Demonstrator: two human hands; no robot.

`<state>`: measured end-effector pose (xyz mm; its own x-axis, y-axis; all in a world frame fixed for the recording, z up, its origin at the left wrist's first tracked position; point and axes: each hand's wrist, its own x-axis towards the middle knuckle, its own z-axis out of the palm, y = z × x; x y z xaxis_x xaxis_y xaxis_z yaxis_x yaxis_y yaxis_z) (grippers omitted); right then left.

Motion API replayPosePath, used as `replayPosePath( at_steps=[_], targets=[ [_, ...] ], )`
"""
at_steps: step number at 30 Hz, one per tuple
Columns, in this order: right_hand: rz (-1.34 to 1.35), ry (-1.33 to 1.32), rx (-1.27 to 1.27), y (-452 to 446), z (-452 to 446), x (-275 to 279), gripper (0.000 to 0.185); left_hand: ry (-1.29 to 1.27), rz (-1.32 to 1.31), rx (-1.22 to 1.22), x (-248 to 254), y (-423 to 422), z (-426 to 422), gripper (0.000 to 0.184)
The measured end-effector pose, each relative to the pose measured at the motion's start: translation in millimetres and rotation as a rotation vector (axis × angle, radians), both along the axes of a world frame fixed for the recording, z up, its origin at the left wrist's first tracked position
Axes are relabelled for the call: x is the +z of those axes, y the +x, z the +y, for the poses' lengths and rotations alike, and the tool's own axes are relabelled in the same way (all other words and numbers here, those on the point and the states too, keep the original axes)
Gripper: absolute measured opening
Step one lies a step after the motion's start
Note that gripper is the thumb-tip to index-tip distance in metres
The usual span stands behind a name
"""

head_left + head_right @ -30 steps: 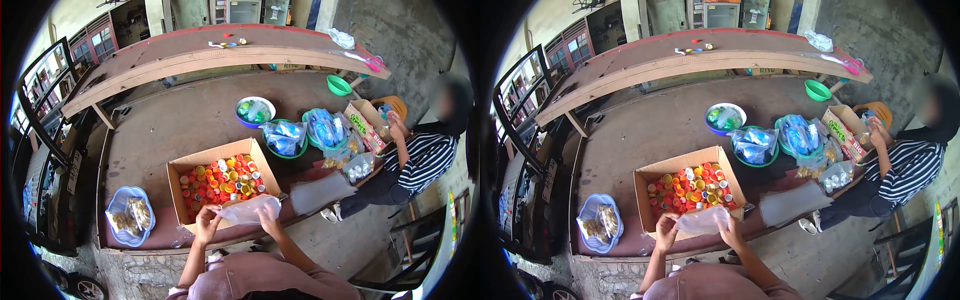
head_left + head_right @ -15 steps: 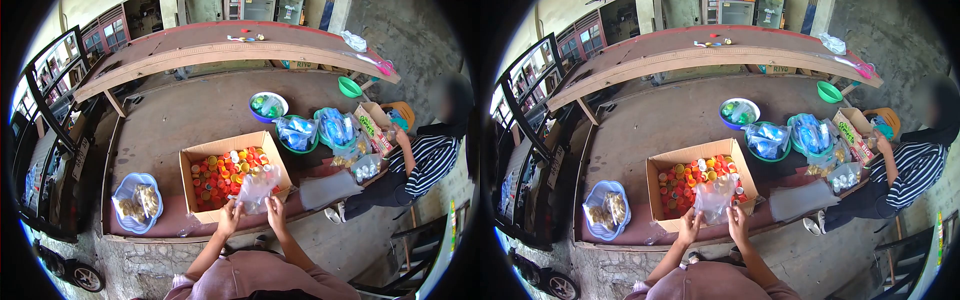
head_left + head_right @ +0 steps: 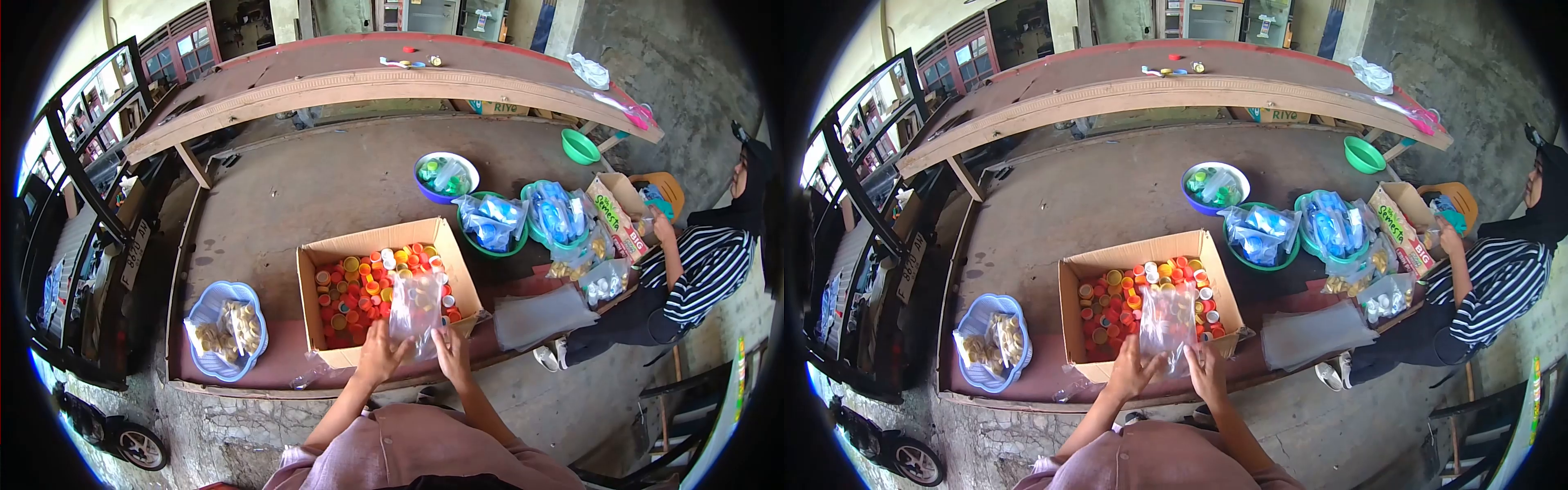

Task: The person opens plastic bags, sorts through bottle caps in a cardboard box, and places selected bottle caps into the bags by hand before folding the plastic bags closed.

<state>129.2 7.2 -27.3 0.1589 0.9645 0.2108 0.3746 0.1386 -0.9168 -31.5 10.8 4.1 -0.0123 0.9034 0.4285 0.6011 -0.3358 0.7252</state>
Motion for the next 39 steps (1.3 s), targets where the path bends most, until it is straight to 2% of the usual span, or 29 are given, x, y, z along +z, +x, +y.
replayPosePath(
  at_steps=[2, 3, 4, 7, 9, 12, 13, 16, 17, 18, 20, 21, 22, 24, 25, 26, 28, 29, 30, 31, 32, 34, 35, 36, 38, 39],
  targets=[
    [-0.073, 0.025, 0.019, -4, 0, 8, 0.021, -0.096, 0.012, -0.253, -10, -1, 6, 0.037],
    [-0.081, 0.071, 0.038, -6, 0, 6, 0.02, -0.049, 0.004, -0.208, -14, 2, 6, 0.029],
    [-0.088, 0.116, 0.056, -8, 2, 5, 0.02, -0.046, 0.006, -0.205, -16, 2, 8, 0.029],
    [-0.103, 0.059, 0.093, -10, 15, 13, 0.018, -0.179, -0.286, -0.196, 3, 1, 14, 0.012],
    [-0.104, 0.022, 0.114, -12, 28, 18, 0.018, -0.102, -0.246, -0.236, 5, -9, 25, 0.007],
    [0.038, 0.123, 0.23, -19, 54, 29, 0.017, 0.018, -0.213, -0.284, 12, -22, 48, 0.005],
    [0.191, -0.094, 0.288, -19, 63, 20, 0.023, 0.076, -0.185, -0.297, 14, -25, 55, 0.004],
    [0.152, -0.17, 0.495, -26, 89, 30, 0.034, 0.077, -0.124, -0.308, 10, -35, 77, 0.003],
    [0.269, -0.314, 0.465, -32, 95, 23, 0.037, 0.146, -0.054, -0.277, 3, -38, 86, 0.006],
    [0.514, -0.642, 0.363, -41, 93, 51, 0.039, 0.212, 0.078, -0.251, 1, -41, 92, 0.012],
    [0.573, -0.719, 0.368, -44, 108, 36, 0.034, 0.262, 0.126, -0.237, -5, -43, 97, 0.017],
    [0.436, -0.566, 0.411, -45, 119, 17, 0.029, 0.255, 0.156, -0.211, -17, -44, 99, 0.019],
    [0.47, -0.343, 0.43, -49, 124, -6, 0.023, 0.261, 0.137, -0.187, -21, -43, 99, 0.02],
    [0.45, -0.235, 0.471, -49, 136, -16, 0.024, 0.303, -0.023, -0.069, -26, -36, 100, 0.021],
    [0.569, -0.272, 0.308, -55, 138, -21, 0.023, 0.088, -0.152, -0.041, -30, -36, 101, 0.019],
    [0.567, -0.277, 0.31, -56, 137, -20, 0.023, 0.024, -0.359, -0.041, -22, -31, 99, 0.014],
    [0.525, -0.128, 0.244, -58, 131, -17, 0.024, -0.019, -0.318, -0.025, -30, -34, 99, 0.016],
    [0.59, -0.11, 0.209, -62, 130, -17, 0.021, -0.024, -0.319, -0.018, -39, -34, 99, 0.016],
    [0.59, -0.119, 0.21, -61, 129, -19, 0.021, -0.12, -0.504, -0.086, -49, -33, 99, 0.018],
    [0.434, -0.076, 0.219, -59, 128, -23, 0.018, -0.215, -0.691, -0.155, -58, -31, 99, 0.021],
    [0.276, -0.032, 0.228, -57, 127, -26, 0.015, -0.22, -0.696, -0.152, -54, -31, 97, 0.021],
    [0.309, -0.06, 0.226, -57, 127, -32, 0.012, -0.46, -0.866, -0.192, -43, -33, 96, 0.022],
    [0.262, 0.046, 0.242, -58, 126, -23, 0.013, -0.42, -0.995, -0.204, -38, -29, 96, 0.019],
    [0.215, 0.151, 0.257, -58, 125, -19, 0.014, -0.42, -0.996, -0.201, -42, -31, 98, 0.019],
    [0.228, 0.101, 0.279, -58, 129, -23, 0.012, -0.42, -1.001, -0.222, -47, -34, 99, 0.018],
    [0.427, 0.009, 0.261, -59, 130, -26, 0.012, -0.42, -1.003, -0.22, -46, -34, 100, 0.018]
  ],
)
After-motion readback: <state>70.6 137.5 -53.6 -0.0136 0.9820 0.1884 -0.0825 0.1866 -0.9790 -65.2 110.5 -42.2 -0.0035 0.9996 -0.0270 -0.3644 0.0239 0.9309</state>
